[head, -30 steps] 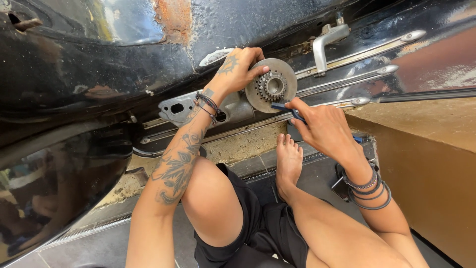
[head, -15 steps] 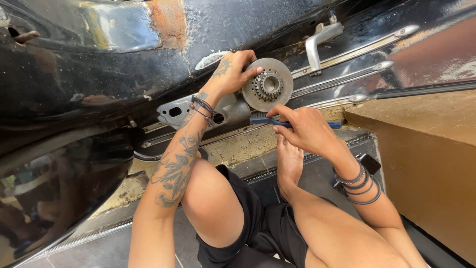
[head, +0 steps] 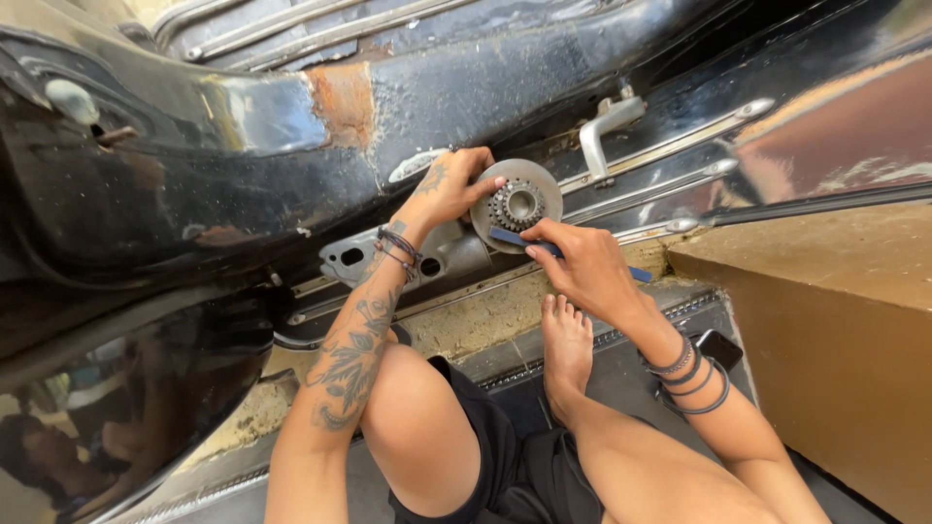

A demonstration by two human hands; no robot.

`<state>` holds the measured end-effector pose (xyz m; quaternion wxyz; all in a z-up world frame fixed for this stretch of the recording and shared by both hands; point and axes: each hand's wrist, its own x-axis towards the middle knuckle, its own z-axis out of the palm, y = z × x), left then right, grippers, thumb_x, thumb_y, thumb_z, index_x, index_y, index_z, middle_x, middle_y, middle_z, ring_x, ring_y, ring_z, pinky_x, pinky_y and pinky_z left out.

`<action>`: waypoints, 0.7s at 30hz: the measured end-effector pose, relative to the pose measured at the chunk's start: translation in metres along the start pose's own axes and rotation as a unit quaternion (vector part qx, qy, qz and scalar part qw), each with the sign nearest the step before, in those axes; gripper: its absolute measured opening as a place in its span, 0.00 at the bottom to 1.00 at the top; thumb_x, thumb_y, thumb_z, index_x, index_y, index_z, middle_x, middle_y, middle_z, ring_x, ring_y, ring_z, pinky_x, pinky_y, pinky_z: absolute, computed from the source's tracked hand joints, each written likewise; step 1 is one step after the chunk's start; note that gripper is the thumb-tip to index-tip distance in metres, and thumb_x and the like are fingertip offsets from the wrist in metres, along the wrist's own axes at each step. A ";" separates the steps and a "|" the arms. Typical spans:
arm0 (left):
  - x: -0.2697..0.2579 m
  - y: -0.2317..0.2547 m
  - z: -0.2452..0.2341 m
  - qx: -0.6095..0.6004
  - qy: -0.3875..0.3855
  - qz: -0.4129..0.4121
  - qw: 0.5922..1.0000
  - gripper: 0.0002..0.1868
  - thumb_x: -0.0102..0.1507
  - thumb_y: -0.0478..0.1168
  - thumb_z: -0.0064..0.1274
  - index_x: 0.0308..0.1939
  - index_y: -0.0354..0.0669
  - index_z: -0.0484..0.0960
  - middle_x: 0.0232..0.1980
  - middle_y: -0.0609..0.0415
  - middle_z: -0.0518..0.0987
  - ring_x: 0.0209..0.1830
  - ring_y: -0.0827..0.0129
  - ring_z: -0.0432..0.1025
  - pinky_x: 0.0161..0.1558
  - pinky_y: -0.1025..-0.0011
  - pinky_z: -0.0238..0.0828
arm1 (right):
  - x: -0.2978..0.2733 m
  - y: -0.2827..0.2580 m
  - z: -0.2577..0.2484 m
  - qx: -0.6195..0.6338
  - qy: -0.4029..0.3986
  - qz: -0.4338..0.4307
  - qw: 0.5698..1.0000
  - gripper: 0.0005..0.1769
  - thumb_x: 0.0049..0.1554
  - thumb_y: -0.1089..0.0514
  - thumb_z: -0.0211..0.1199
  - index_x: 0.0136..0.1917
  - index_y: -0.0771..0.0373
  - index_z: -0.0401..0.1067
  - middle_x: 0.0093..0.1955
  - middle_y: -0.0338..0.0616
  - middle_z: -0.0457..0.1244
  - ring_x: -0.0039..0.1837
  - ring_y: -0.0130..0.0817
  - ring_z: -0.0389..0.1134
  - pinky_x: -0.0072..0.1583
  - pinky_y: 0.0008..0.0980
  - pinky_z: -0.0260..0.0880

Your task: The person scrubs a circular metal motorcycle sprocket with a small brush, focusing on the teeth and inner holes. The person holds the part steady with one hand while scrubbing with the other, occasionally rotating the part to access different areas.

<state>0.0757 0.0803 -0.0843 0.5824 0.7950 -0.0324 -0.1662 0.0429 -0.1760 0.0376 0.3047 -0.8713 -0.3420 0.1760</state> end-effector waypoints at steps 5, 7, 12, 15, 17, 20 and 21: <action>-0.007 0.017 -0.002 0.015 -0.005 0.012 1.000 0.13 0.66 0.43 0.53 0.51 0.42 0.75 0.24 0.49 0.76 0.15 0.61 0.76 0.19 0.73 0.76 | 0.005 -0.011 -0.004 0.004 -0.020 -0.006 1.000 0.05 0.60 0.55 0.62 0.51 0.52 0.73 0.42 0.45 0.72 0.49 0.51 0.74 0.48 0.43 0.73; -0.009 0.018 -0.002 0.023 -0.014 0.014 1.000 0.14 0.66 0.44 0.53 0.52 0.43 0.75 0.24 0.50 0.76 0.16 0.62 0.77 0.20 0.74 0.76 | 0.005 -0.013 -0.010 0.018 -0.041 -0.003 0.999 0.05 0.60 0.55 0.62 0.51 0.53 0.73 0.41 0.47 0.72 0.48 0.55 0.73 0.48 0.46 0.73; -0.008 0.008 -0.001 0.009 -0.007 0.001 1.000 0.16 0.66 0.46 0.55 0.55 0.44 0.74 0.25 0.51 0.76 0.17 0.62 0.77 0.21 0.75 0.76 | 0.005 -0.013 -0.032 -0.023 -0.076 0.033 0.996 0.06 0.58 0.56 0.62 0.50 0.53 0.73 0.41 0.50 0.73 0.49 0.58 0.73 0.49 0.52 0.72; -0.009 0.008 -0.001 0.007 -0.008 0.014 1.000 0.16 0.66 0.46 0.55 0.53 0.43 0.74 0.22 0.52 0.73 0.16 0.62 0.76 0.20 0.73 0.75 | 0.004 -0.015 -0.047 -0.038 -0.092 0.078 0.992 0.04 0.57 0.56 0.63 0.48 0.51 0.74 0.36 0.44 0.74 0.47 0.54 0.74 0.50 0.50 0.72; -0.009 0.007 -0.001 0.016 -0.008 0.019 1.000 0.16 0.66 0.46 0.55 0.53 0.43 0.74 0.22 0.51 0.73 0.16 0.60 0.76 0.19 0.71 0.76 | 0.003 -0.015 -0.052 -0.040 -0.092 0.085 0.991 0.05 0.57 0.56 0.63 0.48 0.51 0.74 0.36 0.44 0.73 0.46 0.55 0.74 0.49 0.51 0.72; -0.009 0.008 0.000 0.023 -0.005 0.021 0.999 0.16 0.66 0.47 0.55 0.53 0.43 0.74 0.22 0.51 0.73 0.16 0.60 0.76 0.19 0.70 0.76 | -0.001 -0.007 -0.055 -0.049 -0.088 0.107 0.989 0.04 0.57 0.56 0.63 0.48 0.51 0.74 0.35 0.43 0.73 0.45 0.55 0.74 0.49 0.51 0.71; -0.009 0.008 0.000 0.022 -0.002 0.017 1.000 0.16 0.66 0.47 0.55 0.53 0.43 0.74 0.22 0.52 0.73 0.16 0.62 0.76 0.19 0.72 0.76 | -0.002 -0.003 -0.056 -0.056 -0.084 0.122 0.987 0.04 0.57 0.56 0.63 0.47 0.51 0.74 0.34 0.41 0.73 0.45 0.54 0.74 0.49 0.50 0.72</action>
